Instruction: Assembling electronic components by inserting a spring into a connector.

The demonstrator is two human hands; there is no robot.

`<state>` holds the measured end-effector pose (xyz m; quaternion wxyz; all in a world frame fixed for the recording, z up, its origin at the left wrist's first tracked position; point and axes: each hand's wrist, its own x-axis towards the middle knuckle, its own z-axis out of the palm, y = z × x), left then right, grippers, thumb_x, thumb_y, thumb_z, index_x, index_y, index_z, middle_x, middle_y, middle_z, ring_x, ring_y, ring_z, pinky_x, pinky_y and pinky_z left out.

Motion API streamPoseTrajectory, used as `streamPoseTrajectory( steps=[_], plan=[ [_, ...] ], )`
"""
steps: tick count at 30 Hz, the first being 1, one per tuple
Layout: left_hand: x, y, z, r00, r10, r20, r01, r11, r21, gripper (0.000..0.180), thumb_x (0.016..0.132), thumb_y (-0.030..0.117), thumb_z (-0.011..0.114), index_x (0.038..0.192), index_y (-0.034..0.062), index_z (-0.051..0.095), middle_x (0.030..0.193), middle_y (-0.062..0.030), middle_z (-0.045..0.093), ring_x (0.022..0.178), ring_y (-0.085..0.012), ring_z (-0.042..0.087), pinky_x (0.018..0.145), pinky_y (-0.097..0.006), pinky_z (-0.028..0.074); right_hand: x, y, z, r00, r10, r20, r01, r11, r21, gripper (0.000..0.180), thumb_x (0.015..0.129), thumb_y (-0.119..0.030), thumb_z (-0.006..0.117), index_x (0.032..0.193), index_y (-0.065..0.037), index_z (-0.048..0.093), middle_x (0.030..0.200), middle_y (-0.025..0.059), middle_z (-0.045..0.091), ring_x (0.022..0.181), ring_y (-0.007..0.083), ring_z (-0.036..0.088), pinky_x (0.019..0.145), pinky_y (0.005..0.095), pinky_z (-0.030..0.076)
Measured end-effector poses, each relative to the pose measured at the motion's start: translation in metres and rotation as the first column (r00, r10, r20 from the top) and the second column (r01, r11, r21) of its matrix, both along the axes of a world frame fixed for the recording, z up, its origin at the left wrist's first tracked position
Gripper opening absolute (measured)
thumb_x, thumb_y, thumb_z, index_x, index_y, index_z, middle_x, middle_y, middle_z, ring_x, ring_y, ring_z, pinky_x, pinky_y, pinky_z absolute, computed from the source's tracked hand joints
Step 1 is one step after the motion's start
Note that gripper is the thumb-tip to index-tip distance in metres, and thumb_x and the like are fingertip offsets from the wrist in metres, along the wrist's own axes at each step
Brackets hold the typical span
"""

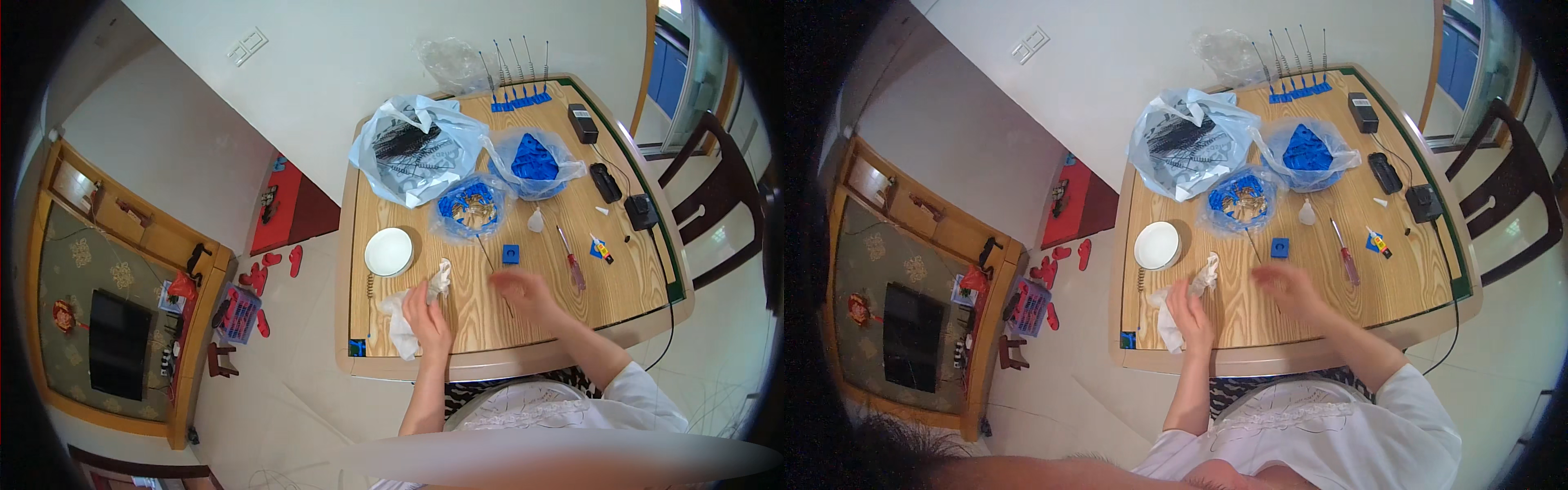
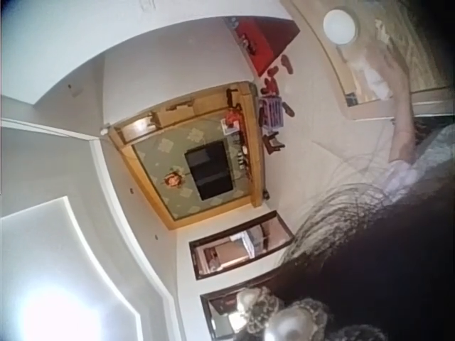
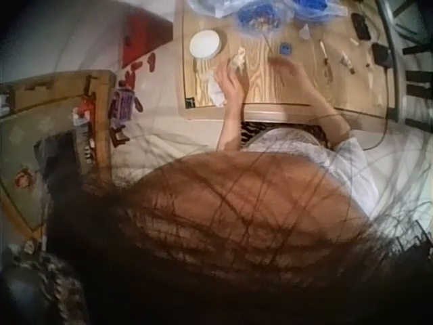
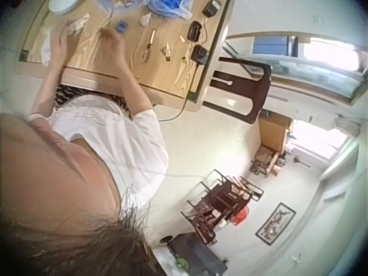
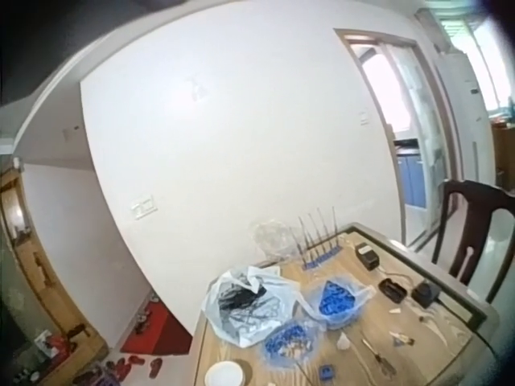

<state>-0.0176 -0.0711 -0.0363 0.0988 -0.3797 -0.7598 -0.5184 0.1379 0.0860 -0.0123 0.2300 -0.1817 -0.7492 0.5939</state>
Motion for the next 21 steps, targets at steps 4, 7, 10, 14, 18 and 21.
streamPoseTrajectory(
  steps=[4,7,10,14,18,21],
  plan=[
    [0.029,0.005,-0.012,0.990,-0.070,-0.124,0.063,0.996,-0.057,0.029,0.084,0.003,0.056,0.113,0.0017,0.059,0.110,-0.0132,0.060,0.108,-0.0333,0.051,0.096,-0.043,0.038,-0.006,0.046,-0.015,0.967,-0.256,0.014,0.196,0.774,0.602,0.025,0.079,-0.006,0.065,0.104,-0.004,0.061,0.101,0.0117,0.060,0.100,0.0310,0.056,0.085,0.0381,0.046],
    [0.035,0.010,-0.017,0.976,-0.081,-0.204,0.076,0.997,-0.029,0.027,0.080,-0.001,0.061,0.106,0.0014,0.062,0.103,-0.0120,0.062,0.100,-0.0322,0.055,0.089,-0.041,0.044,-0.007,0.056,-0.031,0.952,-0.307,0.013,0.216,0.700,0.681,0.021,0.079,-0.004,0.064,0.099,-0.004,0.062,0.097,0.0123,0.059,0.097,0.0312,0.056,0.082,0.0383,0.046],
    [0.033,0.008,-0.020,0.989,-0.023,-0.149,0.021,1.000,-0.014,0.021,0.079,-0.001,0.061,0.100,0.0024,0.063,0.099,-0.0122,0.062,0.099,-0.0315,0.054,0.089,-0.040,0.043,-0.005,0.051,-0.019,0.951,-0.309,-0.005,0.269,0.820,0.505,0.019,0.079,-0.004,0.065,0.098,-0.004,0.064,0.095,0.0121,0.060,0.092,0.0286,0.058,0.079,0.0356,0.047],
    [0.036,0.012,-0.015,0.988,-0.086,-0.130,0.089,0.996,0.014,0.022,0.077,-0.001,0.064,0.099,0.0027,0.065,0.099,-0.0112,0.062,0.097,-0.0313,0.055,0.087,-0.039,0.044,-0.004,0.038,-0.020,0.985,-0.172,-0.027,0.170,0.983,-0.064,0.017,0.078,-0.001,0.066,0.095,-0.003,0.068,0.093,0.0120,0.062,0.085,0.0249,0.062,0.075,0.0304,0.049],
    [0.041,0.019,0.000,0.929,-0.189,0.317,0.145,0.977,0.158,0.022,0.085,0.004,0.063,0.106,-0.0010,0.064,0.100,-0.0093,0.065,0.091,-0.0217,0.059,0.083,-0.032,0.048,0.000,0.015,0.004,0.990,-0.087,-0.114,0.104,0.983,0.152,0.020,0.077,0.003,0.067,0.095,-0.004,0.068,0.095,0.0105,0.063,0.088,0.0255,0.062,0.077,0.0306,0.050],
    [0.038,0.013,0.015,0.358,-0.418,0.835,0.129,0.908,0.399,0.025,0.093,0.009,0.058,0.115,-0.0038,0.059,0.101,-0.0092,0.066,0.084,-0.0119,0.061,0.074,-0.025,0.049,0.005,-0.002,0.017,0.969,0.061,-0.241,0.078,0.846,0.527,0.025,0.074,0.004,0.069,0.097,-0.006,0.067,0.094,0.0100,0.063,0.093,0.0271,0.062,0.081,0.0327,0.050]
  ],
)
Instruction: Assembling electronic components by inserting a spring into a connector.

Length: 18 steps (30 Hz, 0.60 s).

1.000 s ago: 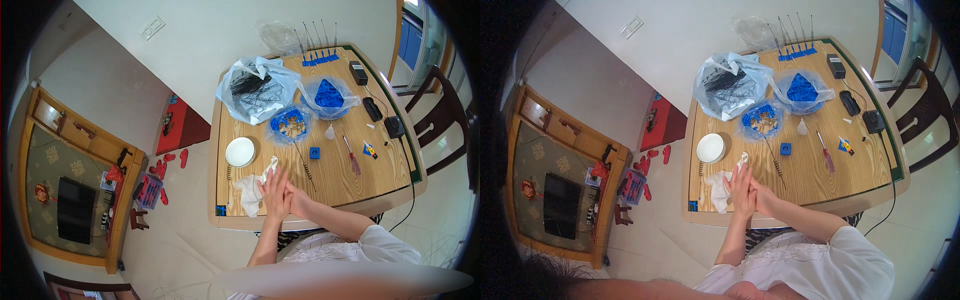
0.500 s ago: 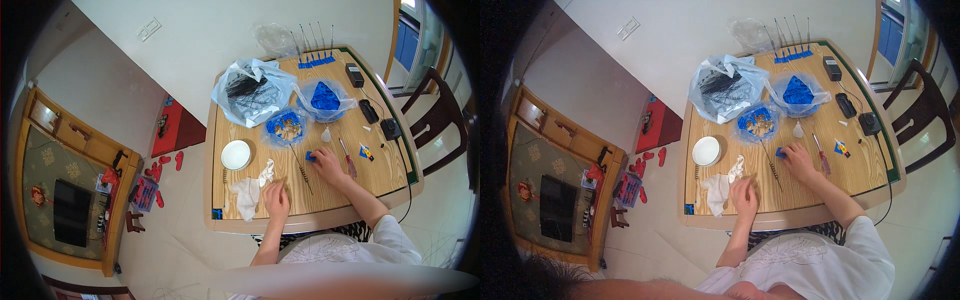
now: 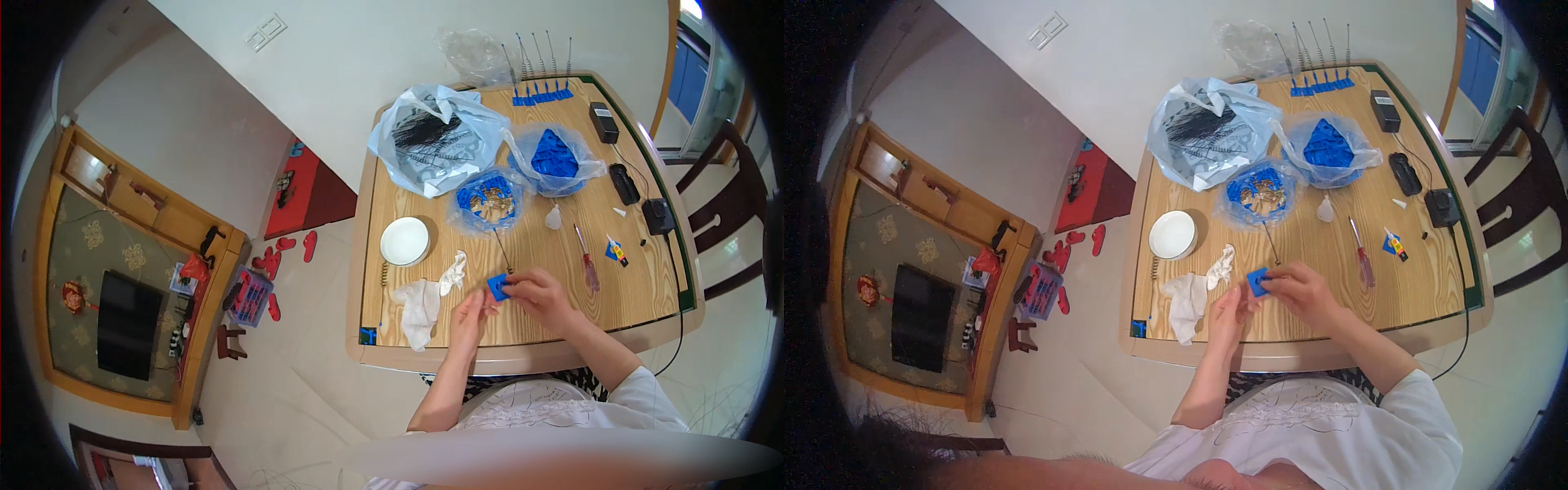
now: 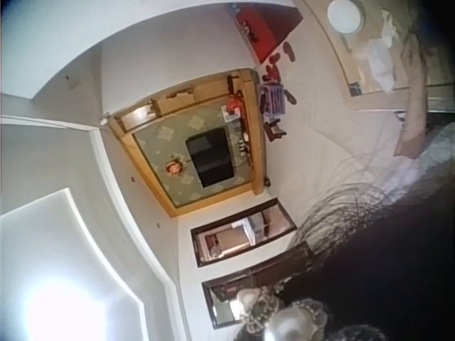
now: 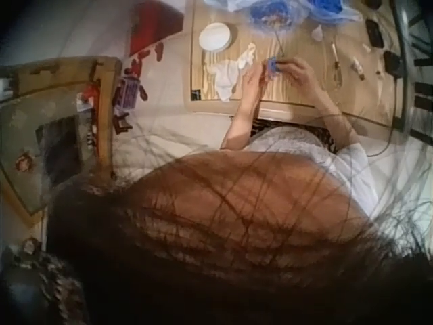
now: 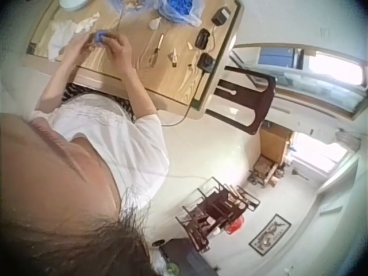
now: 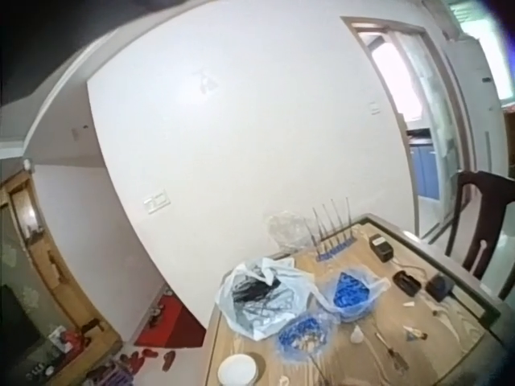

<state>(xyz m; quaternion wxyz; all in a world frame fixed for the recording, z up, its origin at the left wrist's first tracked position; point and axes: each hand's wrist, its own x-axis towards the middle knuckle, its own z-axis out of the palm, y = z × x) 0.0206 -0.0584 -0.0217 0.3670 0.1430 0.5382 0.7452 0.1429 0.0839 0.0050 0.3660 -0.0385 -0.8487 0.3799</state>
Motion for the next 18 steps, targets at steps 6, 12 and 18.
streamPoseTrajectory(
  steps=[6,12,18],
  plan=[
    [0.007,-0.013,0.025,0.995,-0.066,-0.080,0.073,0.993,0.090,0.030,0.090,0.002,0.059,0.119,-0.0033,0.055,0.099,-0.0099,0.066,0.082,-0.0134,0.063,0.069,-0.025,0.051,-0.006,-0.027,0.023,0.994,0.002,-0.105,-0.009,0.998,-0.066,0.024,0.078,0.003,0.066,0.100,-0.007,0.066,0.099,0.0115,0.059,0.086,0.0246,0.061,0.077,0.0309,0.050],
    [0.010,-0.016,0.022,0.972,-0.107,-0.211,0.118,0.992,0.039,0.032,0.090,0.001,0.058,0.121,-0.0042,0.054,0.098,-0.0107,0.067,0.080,-0.0136,0.065,0.072,-0.026,0.054,-0.016,-0.027,0.020,0.996,0.063,0.068,-0.028,0.900,-0.435,0.015,0.085,-0.002,0.063,0.099,0.000,0.064,0.083,0.0076,0.055,0.074,0.0158,0.056,0.068,0.0268,0.047],
    [0.009,-0.017,0.031,0.979,-0.110,-0.174,0.116,0.993,0.029,0.027,0.089,0.000,0.059,0.116,-0.0042,0.058,0.096,-0.0104,0.067,0.079,-0.0141,0.065,0.073,-0.027,0.054,-0.017,-0.032,0.019,0.997,0.051,0.056,-0.021,0.898,-0.439,0.012,0.085,0.000,0.060,0.097,0.001,0.062,0.089,0.0070,0.053,0.077,0.0135,0.056,0.068,0.0256,0.048]
  ],
)
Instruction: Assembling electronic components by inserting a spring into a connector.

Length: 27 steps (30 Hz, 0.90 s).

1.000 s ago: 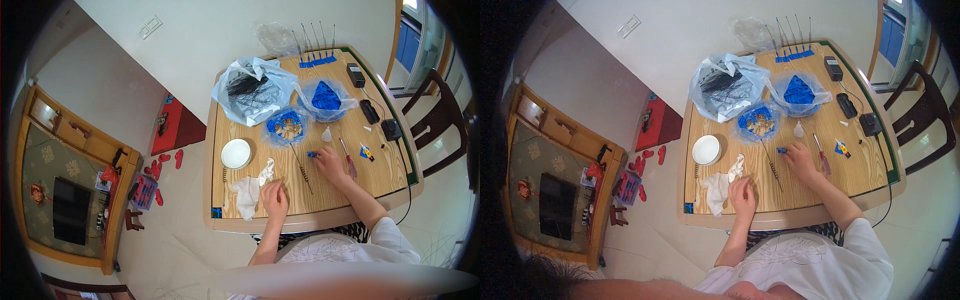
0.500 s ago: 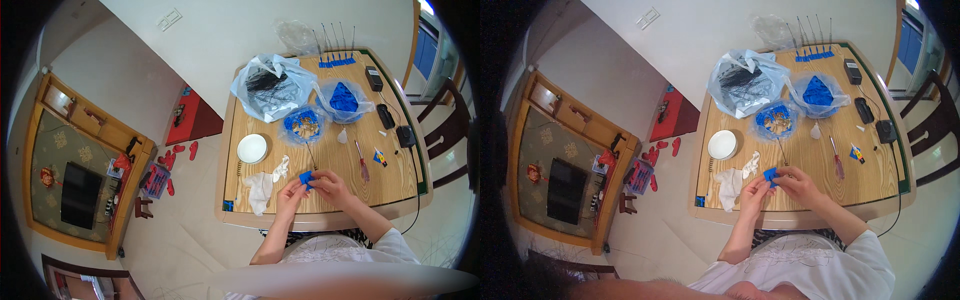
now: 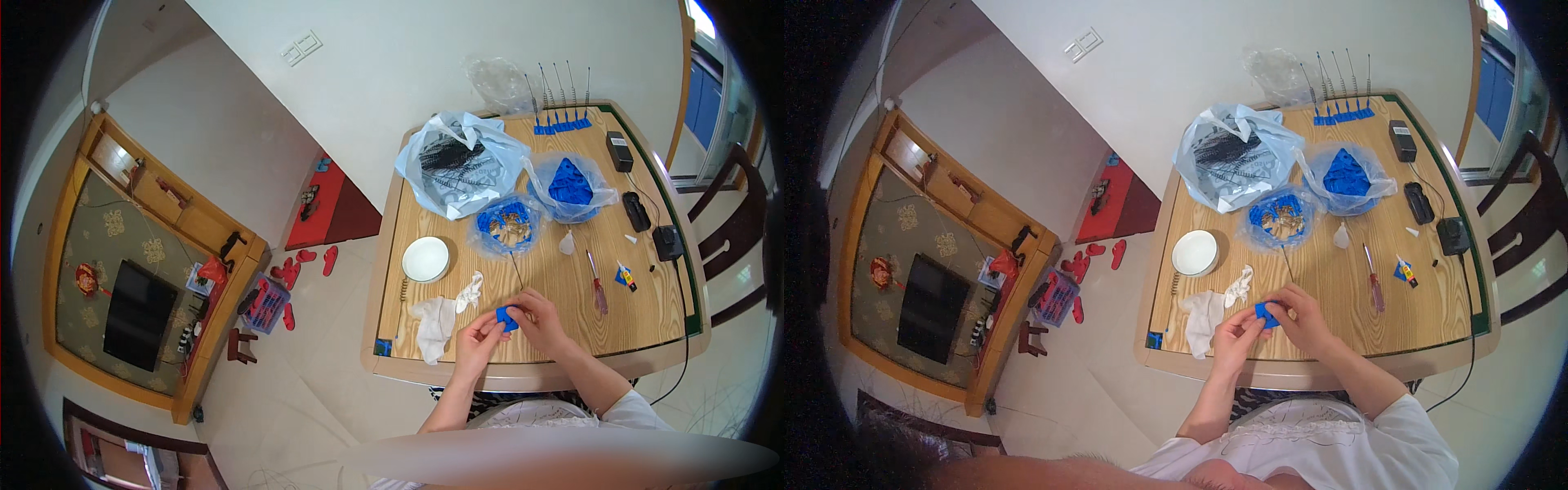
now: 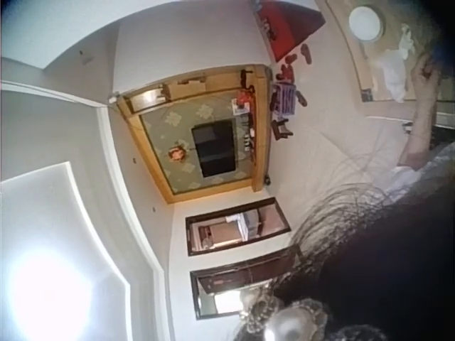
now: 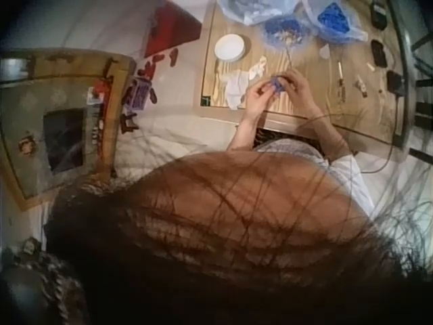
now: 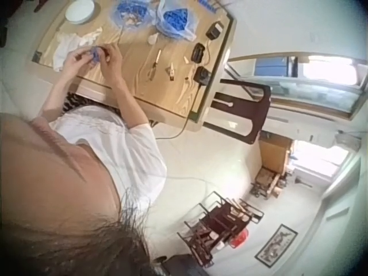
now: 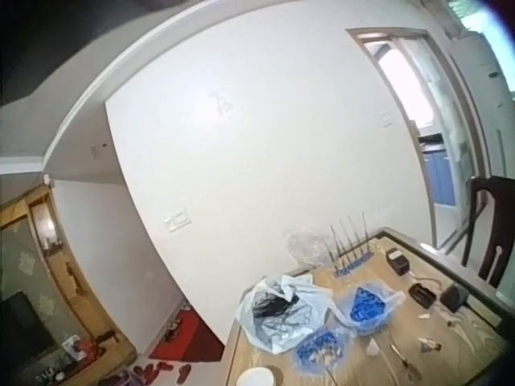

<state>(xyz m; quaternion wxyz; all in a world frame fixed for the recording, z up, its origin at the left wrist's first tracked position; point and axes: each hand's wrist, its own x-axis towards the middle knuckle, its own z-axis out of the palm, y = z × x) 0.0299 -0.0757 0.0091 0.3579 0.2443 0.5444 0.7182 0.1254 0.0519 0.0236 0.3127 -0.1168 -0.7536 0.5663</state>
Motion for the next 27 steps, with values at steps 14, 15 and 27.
streamPoseTrajectory(
  steps=[14,15,27],
  plan=[
    [0.001,-0.001,0.006,0.999,-0.001,-0.053,0.002,1.000,0.017,0.033,0.090,0.001,0.058,0.123,-0.0026,0.053,0.099,-0.0104,0.066,0.083,-0.0146,0.065,0.074,-0.028,0.055,0.001,-0.001,0.010,0.997,-0.060,-0.056,0.064,0.994,0.084,0.017,0.080,-0.002,0.068,0.096,-0.002,0.065,0.082,0.0071,0.059,0.070,0.0134,0.057,0.062,0.0263,0.048],
    [0.001,-0.001,0.006,0.999,-0.015,-0.052,0.017,0.999,0.039,0.035,0.090,0.000,0.058,0.124,-0.0023,0.052,0.099,-0.0105,0.066,0.082,-0.0152,0.065,0.074,-0.028,0.056,0.000,0.000,0.011,0.997,-0.059,-0.056,0.063,0.995,0.083,0.017,0.080,-0.002,0.068,0.096,-0.002,0.065,0.082,0.0071,0.059,0.070,0.0134,0.057,0.062,0.0263,0.048],
    [0.001,0.001,0.001,1.000,-0.004,0.027,0.003,1.000,0.025,0.034,0.088,0.001,0.060,0.122,-0.0019,0.054,0.089,-0.0076,0.065,0.075,-0.0130,0.064,0.068,-0.026,0.055,-0.004,0.009,-0.001,0.998,0.026,0.050,-0.017,0.985,-0.169,0.012,0.087,-0.009,0.064,0.096,-0.001,0.063,0.087,0.0043,0.063,0.074,0.0086,0.057,0.066,0.0241,0.047]
  ],
)
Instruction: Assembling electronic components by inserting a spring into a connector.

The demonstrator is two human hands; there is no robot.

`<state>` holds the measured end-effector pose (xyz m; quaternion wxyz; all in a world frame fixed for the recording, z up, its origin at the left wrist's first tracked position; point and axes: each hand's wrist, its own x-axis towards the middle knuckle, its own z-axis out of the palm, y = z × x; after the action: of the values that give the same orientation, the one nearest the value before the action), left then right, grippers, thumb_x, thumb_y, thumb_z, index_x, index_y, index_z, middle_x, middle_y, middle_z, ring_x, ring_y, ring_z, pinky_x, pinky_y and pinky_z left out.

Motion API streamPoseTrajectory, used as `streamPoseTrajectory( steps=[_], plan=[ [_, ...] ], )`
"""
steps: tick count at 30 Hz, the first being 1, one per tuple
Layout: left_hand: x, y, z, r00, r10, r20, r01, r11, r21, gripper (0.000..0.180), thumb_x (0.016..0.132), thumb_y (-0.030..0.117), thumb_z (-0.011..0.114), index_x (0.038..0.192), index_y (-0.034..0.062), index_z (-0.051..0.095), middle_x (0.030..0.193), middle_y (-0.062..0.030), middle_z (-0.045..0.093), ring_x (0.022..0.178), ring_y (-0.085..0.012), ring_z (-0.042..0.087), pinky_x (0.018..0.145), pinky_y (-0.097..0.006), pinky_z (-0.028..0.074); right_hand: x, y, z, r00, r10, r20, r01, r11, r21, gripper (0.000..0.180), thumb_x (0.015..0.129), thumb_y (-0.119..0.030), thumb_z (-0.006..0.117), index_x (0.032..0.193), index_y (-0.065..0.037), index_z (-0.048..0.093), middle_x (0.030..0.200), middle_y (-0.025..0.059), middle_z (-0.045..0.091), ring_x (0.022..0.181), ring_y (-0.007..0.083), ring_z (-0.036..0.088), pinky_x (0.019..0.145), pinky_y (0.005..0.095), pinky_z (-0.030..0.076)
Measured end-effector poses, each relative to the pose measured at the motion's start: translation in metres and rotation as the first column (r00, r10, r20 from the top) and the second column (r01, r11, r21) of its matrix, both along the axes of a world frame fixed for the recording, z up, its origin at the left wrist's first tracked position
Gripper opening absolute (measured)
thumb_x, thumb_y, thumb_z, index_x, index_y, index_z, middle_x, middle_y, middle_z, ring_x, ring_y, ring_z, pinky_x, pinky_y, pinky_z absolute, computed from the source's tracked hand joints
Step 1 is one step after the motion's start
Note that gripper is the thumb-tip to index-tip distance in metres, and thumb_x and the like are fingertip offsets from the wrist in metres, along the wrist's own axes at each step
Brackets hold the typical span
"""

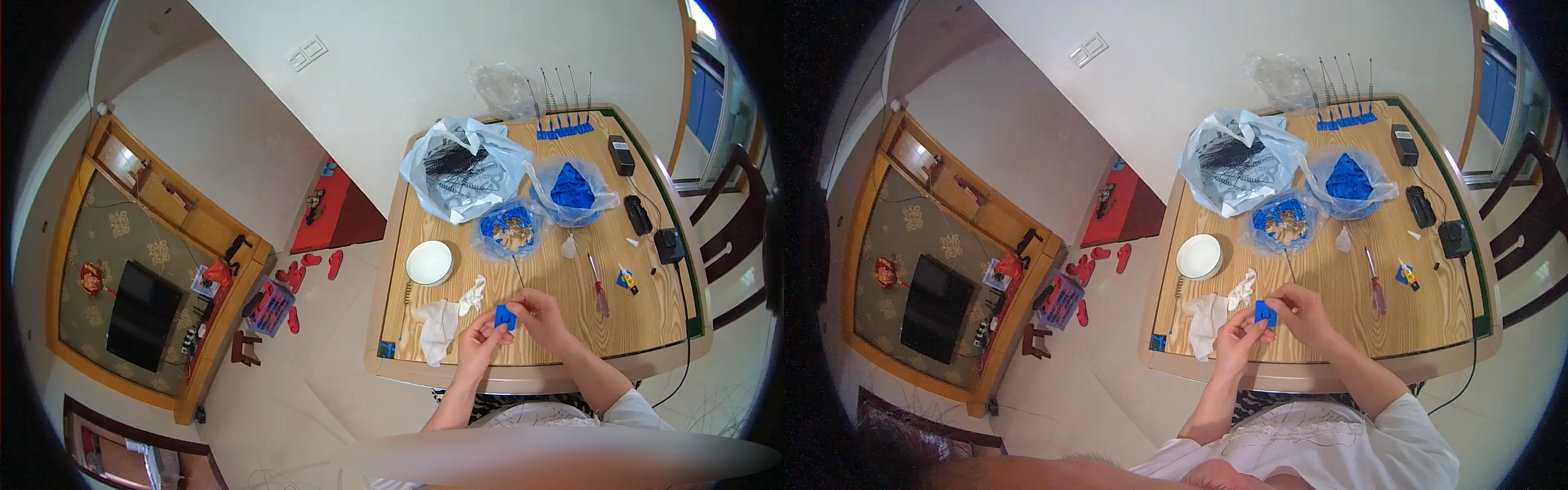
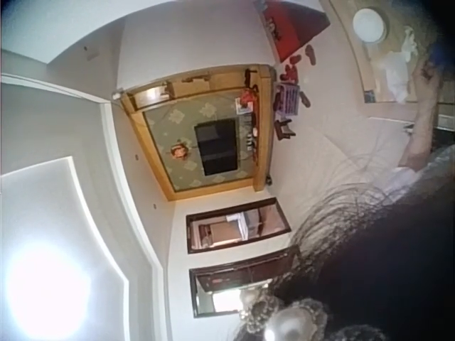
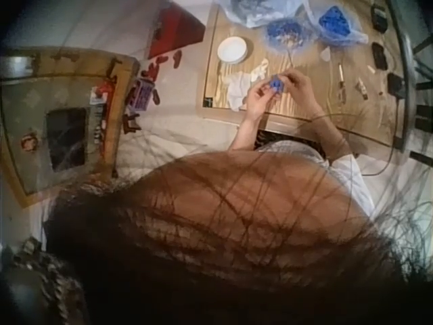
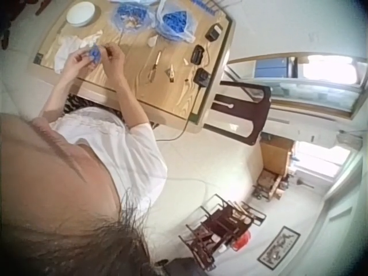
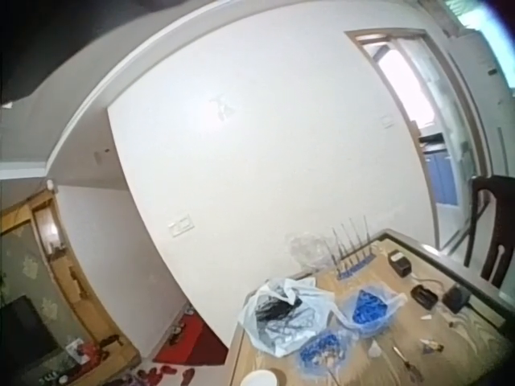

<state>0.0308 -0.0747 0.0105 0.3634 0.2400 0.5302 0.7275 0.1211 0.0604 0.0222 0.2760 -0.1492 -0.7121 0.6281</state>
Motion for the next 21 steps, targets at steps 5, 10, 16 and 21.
streamPoseTrajectory(
  steps=[5,10,16,21],
  plan=[
    [0.001,-0.002,-0.008,0.973,0.073,-0.217,-0.094,0.992,-0.088,0.035,0.087,-0.001,0.062,0.121,-0.0032,0.055,0.088,-0.0062,0.065,0.073,-0.0107,0.062,0.066,-0.024,0.052,0.000,-0.005,0.023,0.998,-0.005,-0.065,0.024,0.957,0.289,0.011,0.082,-0.004,0.068,0.091,-0.001,0.063,0.079,0.0017,0.058,0.074,0.0090,0.055,0.065,0.0238,0.045],
    [0.000,-0.002,-0.009,0.961,0.031,-0.276,-0.061,0.993,-0.101,0.039,0.087,0.002,0.063,0.125,0.0017,0.055,0.086,-0.0035,0.065,0.072,-0.0081,0.061,0.065,-0.021,0.051,-0.002,-0.001,0.007,0.988,0.084,-0.128,-0.066,0.989,0.136,0.013,0.082,-0.003,0.067,0.093,-0.001,0.062,0.078,0.0019,0.057,0.075,0.0094,0.055,0.066,0.0245,0.045],
    [0.008,0.002,-0.002,0.988,0.082,-0.128,-0.088,0.995,-0.039,0.036,0.089,0.004,0.062,0.125,0.0013,0.056,0.087,-0.0050,0.067,0.075,-0.0088,0.064,0.068,-0.021,0.052,-0.007,0.001,-0.023,0.985,0.045,-0.165,-0.094,0.947,-0.307,0.007,0.087,-0.003,0.063,0.094,-0.001,0.061,0.082,0.0010,0.061,0.078,0.0077,0.057,0.068,0.0233,0.047],
    [0.006,0.000,0.000,0.920,0.112,-0.376,-0.178,0.973,-0.147,0.034,0.091,0.004,0.059,0.124,-0.0017,0.056,0.089,-0.0045,0.065,0.070,-0.0079,0.062,0.064,-0.022,0.052,-0.002,-0.009,0.002,0.990,0.030,-0.135,-0.083,0.910,-0.405,0.012,0.087,-0.003,0.062,0.099,-0.001,0.061,0.083,0.0015,0.063,0.078,0.0078,0.060,0.069,0.0241,0.050]
  ],
)
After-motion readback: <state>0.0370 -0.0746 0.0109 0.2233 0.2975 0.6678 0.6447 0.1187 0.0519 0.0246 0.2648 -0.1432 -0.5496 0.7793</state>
